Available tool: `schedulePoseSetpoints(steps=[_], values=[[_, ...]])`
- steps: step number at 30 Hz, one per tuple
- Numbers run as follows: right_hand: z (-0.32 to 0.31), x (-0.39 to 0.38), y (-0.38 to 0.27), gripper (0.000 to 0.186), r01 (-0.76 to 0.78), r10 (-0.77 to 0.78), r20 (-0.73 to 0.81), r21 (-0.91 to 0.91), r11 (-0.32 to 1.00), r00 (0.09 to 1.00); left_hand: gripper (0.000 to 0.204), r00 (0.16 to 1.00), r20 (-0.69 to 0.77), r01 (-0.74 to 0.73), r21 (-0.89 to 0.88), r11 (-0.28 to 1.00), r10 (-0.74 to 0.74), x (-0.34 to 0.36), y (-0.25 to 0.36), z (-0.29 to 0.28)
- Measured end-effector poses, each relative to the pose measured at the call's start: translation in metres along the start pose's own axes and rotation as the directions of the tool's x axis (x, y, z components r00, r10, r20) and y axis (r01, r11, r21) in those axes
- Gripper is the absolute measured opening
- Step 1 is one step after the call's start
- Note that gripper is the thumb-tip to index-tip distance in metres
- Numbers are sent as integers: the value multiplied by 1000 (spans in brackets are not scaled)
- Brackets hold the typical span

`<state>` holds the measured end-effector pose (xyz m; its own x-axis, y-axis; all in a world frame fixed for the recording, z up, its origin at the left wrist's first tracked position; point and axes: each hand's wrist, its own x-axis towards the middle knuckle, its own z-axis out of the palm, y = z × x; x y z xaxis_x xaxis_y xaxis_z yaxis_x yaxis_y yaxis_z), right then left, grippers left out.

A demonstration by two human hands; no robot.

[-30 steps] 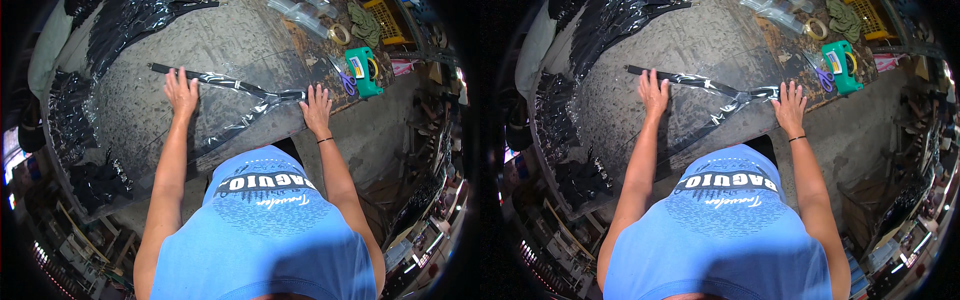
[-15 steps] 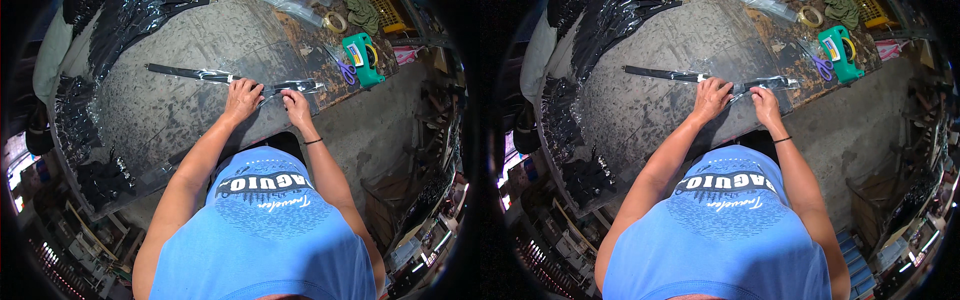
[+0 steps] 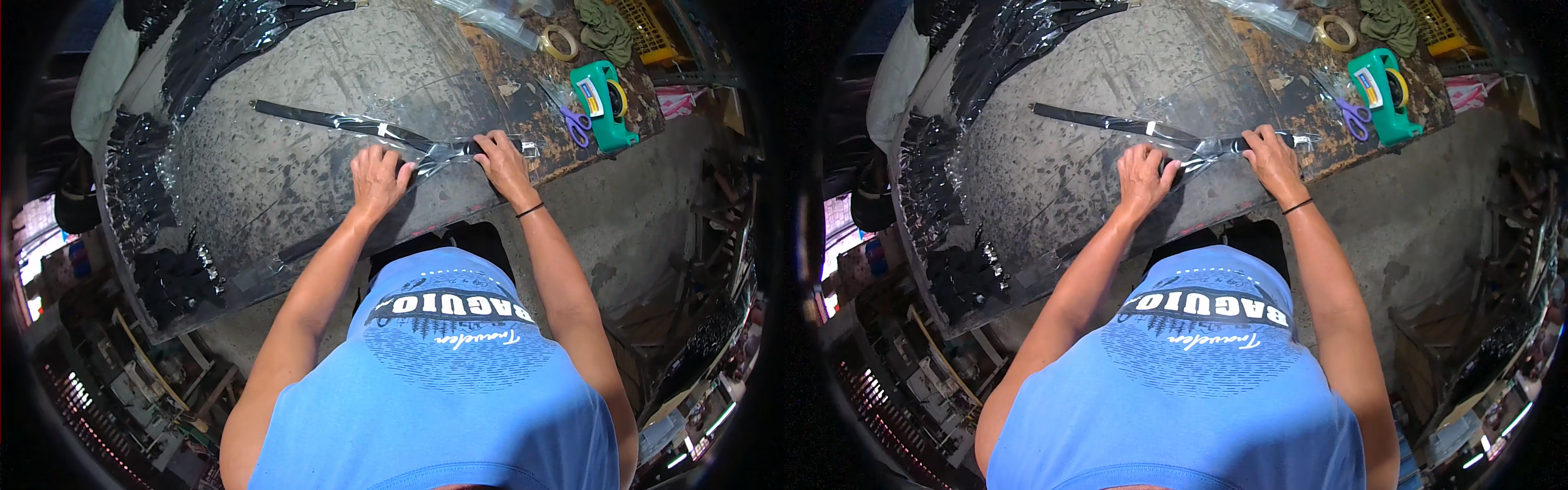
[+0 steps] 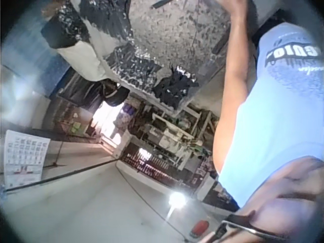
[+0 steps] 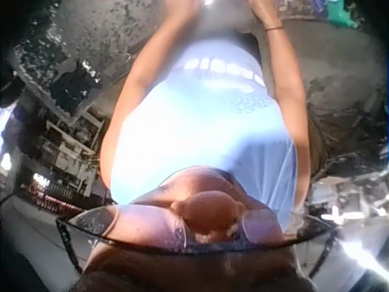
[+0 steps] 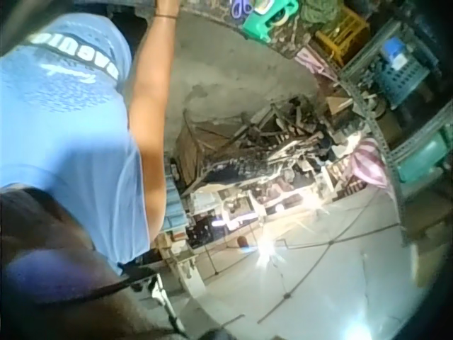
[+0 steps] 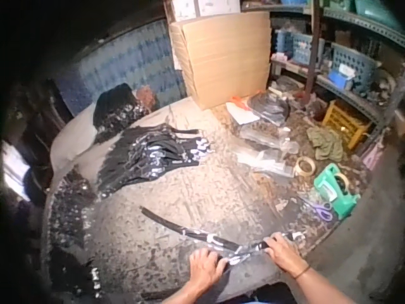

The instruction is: Applying clear protective film to leather bag straps at a workshop bench.

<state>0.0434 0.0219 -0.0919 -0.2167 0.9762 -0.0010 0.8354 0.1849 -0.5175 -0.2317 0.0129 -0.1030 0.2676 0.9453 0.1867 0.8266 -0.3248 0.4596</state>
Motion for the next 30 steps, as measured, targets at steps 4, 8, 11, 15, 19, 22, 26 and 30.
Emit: schedulePoseSetpoints(steps=[4,8,11,15,19,22,26,30], values=[[-1,-1,-1,34,11,-12,-40,-7,1000,999,23,970,97,225,-21,974,-222,-7,12,7],[-3,1,-1,33,-1,1,-29,18,1000,1000,23,926,180,344,-41,938,-332,1,13,13],[-3,1,0,32,-3,3,-18,19,1000,1000,23,911,213,368,-38,929,-353,5,15,18],[-1,2,3,32,21,-20,-16,31,999,1000,24,913,205,368,-41,929,-353,7,18,25],[2,4,1,28,10,-10,-1,81,997,1000,24,908,179,393,-46,918,-379,7,19,24],[4,12,-3,27,-88,87,16,108,990,996,25,905,195,399,-79,913,-379,8,20,21],[5,27,-8,34,-285,281,88,29,958,956,25,912,192,380,-57,923,-364,8,22,21],[11,36,-17,38,-279,276,129,2,960,952,24,911,202,375,-42,926,-359,8,21,24]])
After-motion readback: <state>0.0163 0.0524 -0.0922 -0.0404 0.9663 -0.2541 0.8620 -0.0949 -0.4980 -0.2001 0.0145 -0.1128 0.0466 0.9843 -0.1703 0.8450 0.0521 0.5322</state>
